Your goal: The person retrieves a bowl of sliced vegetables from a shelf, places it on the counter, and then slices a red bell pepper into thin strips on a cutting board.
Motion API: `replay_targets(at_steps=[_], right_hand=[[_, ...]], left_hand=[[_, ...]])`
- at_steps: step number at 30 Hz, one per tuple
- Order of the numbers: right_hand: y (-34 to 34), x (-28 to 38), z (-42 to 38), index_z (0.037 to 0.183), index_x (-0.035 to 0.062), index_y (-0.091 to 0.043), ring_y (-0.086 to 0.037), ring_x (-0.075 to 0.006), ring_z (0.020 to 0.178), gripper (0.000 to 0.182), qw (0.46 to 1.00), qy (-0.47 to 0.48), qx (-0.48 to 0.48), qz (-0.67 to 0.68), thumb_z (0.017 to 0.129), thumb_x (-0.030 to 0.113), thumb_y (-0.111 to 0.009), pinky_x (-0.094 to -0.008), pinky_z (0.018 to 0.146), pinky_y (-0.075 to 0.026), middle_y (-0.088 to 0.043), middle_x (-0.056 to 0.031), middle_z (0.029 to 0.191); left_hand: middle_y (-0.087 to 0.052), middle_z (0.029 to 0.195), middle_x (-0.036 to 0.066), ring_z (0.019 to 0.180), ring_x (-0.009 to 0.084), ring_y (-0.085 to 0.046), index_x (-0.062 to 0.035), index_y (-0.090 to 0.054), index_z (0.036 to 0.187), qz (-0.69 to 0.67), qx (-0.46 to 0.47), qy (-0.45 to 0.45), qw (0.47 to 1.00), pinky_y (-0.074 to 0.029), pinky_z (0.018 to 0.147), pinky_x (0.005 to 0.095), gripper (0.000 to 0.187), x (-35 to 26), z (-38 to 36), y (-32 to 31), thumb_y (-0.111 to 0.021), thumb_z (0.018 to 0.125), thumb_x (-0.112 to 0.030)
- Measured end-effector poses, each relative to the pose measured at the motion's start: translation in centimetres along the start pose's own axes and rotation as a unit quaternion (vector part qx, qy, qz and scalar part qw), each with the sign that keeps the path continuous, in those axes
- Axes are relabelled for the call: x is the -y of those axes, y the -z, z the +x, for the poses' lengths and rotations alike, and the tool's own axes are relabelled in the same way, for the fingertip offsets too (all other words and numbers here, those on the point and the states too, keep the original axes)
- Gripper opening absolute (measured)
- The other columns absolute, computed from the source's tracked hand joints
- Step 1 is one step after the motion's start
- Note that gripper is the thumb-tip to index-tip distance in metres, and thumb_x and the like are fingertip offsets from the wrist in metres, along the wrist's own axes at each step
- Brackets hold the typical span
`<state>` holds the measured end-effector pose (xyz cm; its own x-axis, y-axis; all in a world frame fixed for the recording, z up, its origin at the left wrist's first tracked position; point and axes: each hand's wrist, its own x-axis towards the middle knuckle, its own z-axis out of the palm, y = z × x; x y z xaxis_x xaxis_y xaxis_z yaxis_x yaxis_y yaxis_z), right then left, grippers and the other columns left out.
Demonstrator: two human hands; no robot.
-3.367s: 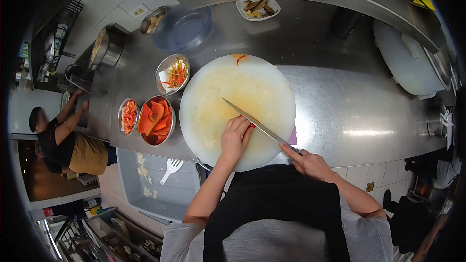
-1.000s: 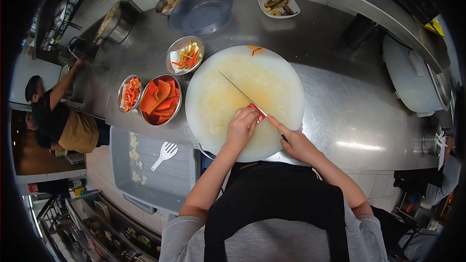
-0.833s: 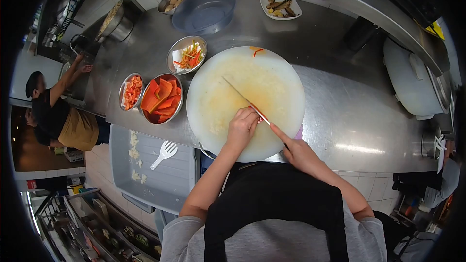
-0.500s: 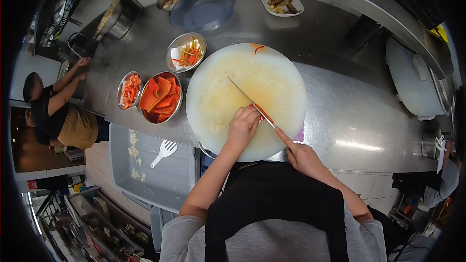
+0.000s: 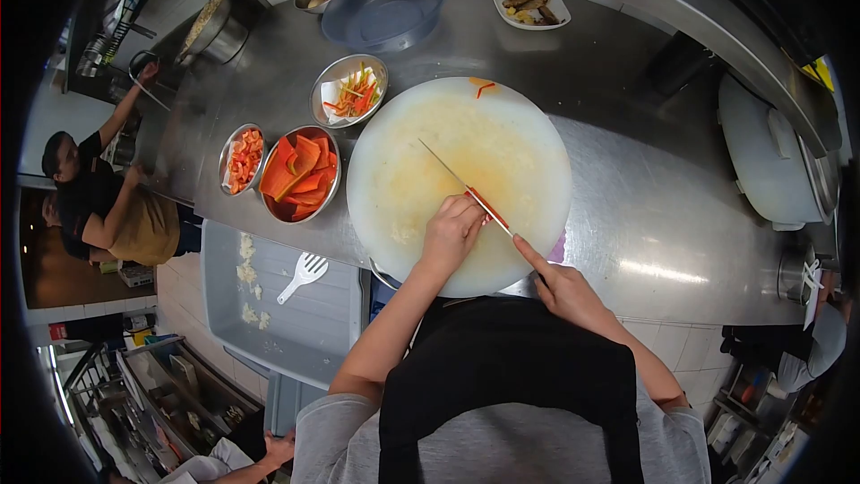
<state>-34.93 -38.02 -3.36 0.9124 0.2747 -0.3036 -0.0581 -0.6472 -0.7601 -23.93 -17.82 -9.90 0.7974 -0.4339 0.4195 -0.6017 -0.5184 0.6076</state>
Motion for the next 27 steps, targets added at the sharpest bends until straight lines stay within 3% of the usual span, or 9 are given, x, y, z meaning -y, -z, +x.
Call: replay_targets(at_steps=[4, 11, 13, 17, 19, 27], right_hand=[[-0.8, -0.2, -0.7, 0.151, 0.0256, -0.022, -0.061, -0.0376, 0.067, 0.080, 1.000, 0.014, -0.020, -0.002, 0.082, -0.004, -0.049, -0.0464, 0.067, -0.049, -0.059, -0.0229, 0.072], [-1.7, -0.3, 0.9, 0.151, 0.0224, -0.025, -0.061, -0.0380, 0.068, 0.080, 1.000, -0.019, 0.001, -0.020, 0.080, -0.006, -0.048, -0.0465, 0.068, -0.049, -0.059, -0.0226, 0.072], [-2.2, -0.7, 2.7, 0.150, 0.0220, -0.025, -0.061, -0.0396, 0.069, 0.080, 0.997, 0.053, -0.060, -0.007, 0.080, -0.007, -0.049, -0.0474, 0.069, -0.048, -0.059, -0.0238, 0.073], [-1.6, -0.8, 3.1, 0.151, 0.0223, -0.022, -0.062, -0.0419, 0.071, 0.078, 0.991, 0.095, -0.089, 0.020, 0.084, -0.005, -0.050, -0.0459, 0.069, -0.048, -0.063, -0.0262, 0.083], [-0.8, 0.1, 1.6, 0.151, 0.0245, -0.022, -0.062, -0.0397, 0.068, 0.079, 0.998, 0.053, -0.042, -0.005, 0.083, -0.005, -0.050, -0.0450, 0.068, -0.049, -0.062, -0.0239, 0.077], [-1.3, 0.2, -0.2, 0.152, 0.0214, -0.022, -0.061, -0.0360, 0.062, 0.081, 1.000, 0.008, -0.014, -0.009, 0.081, -0.006, -0.051, -0.0437, 0.066, -0.049, -0.057, -0.0207, 0.067]], left_hand=[[-0.065, 0.093, 0.006, 0.092, 0.0259, -0.061, -0.0057, -0.066, 0.087, 0.010, 0.000, -0.002, 1.000, -0.052, 0.075, 0.0346, 0.014, 0.1, -0.2, -0.2, -0.070, 0.074, -0.002], [-0.065, 0.093, 0.006, 0.093, 0.0262, -0.061, -0.0052, -0.066, 0.087, -0.001, -0.007, -0.007, 1.000, -0.052, 0.076, 0.0349, 0.015, 0.2, -0.3, -0.3, -0.070, 0.073, -0.001], [-0.066, 0.092, 0.007, 0.091, 0.0276, -0.062, -0.0046, -0.067, 0.086, -0.006, -0.015, -0.002, 1.000, -0.052, 0.077, 0.0358, 0.016, 0.2, -0.3, -0.4, -0.072, 0.071, -0.002], [-0.066, 0.091, 0.007, 0.091, 0.0275, -0.062, -0.0045, -0.066, 0.085, -0.003, -0.020, 0.002, 1.000, -0.051, 0.077, 0.0355, 0.015, 0.2, -0.3, -0.4, -0.072, 0.071, -0.003], [-0.064, 0.091, 0.007, 0.092, 0.0263, -0.061, -0.0043, -0.064, 0.083, 0.005, -0.019, -0.007, 1.000, -0.052, 0.075, 0.0345, 0.013, 0.3, -0.3, -0.5, -0.069, 0.072, 0.000], [-0.064, 0.089, 0.006, 0.091, 0.0262, -0.061, -0.0044, -0.064, 0.083, 0.000, -0.019, -0.005, 1.000, -0.052, 0.075, 0.0349, 0.014, 0.2, -0.3, -0.4, -0.069, 0.071, 0.000]])
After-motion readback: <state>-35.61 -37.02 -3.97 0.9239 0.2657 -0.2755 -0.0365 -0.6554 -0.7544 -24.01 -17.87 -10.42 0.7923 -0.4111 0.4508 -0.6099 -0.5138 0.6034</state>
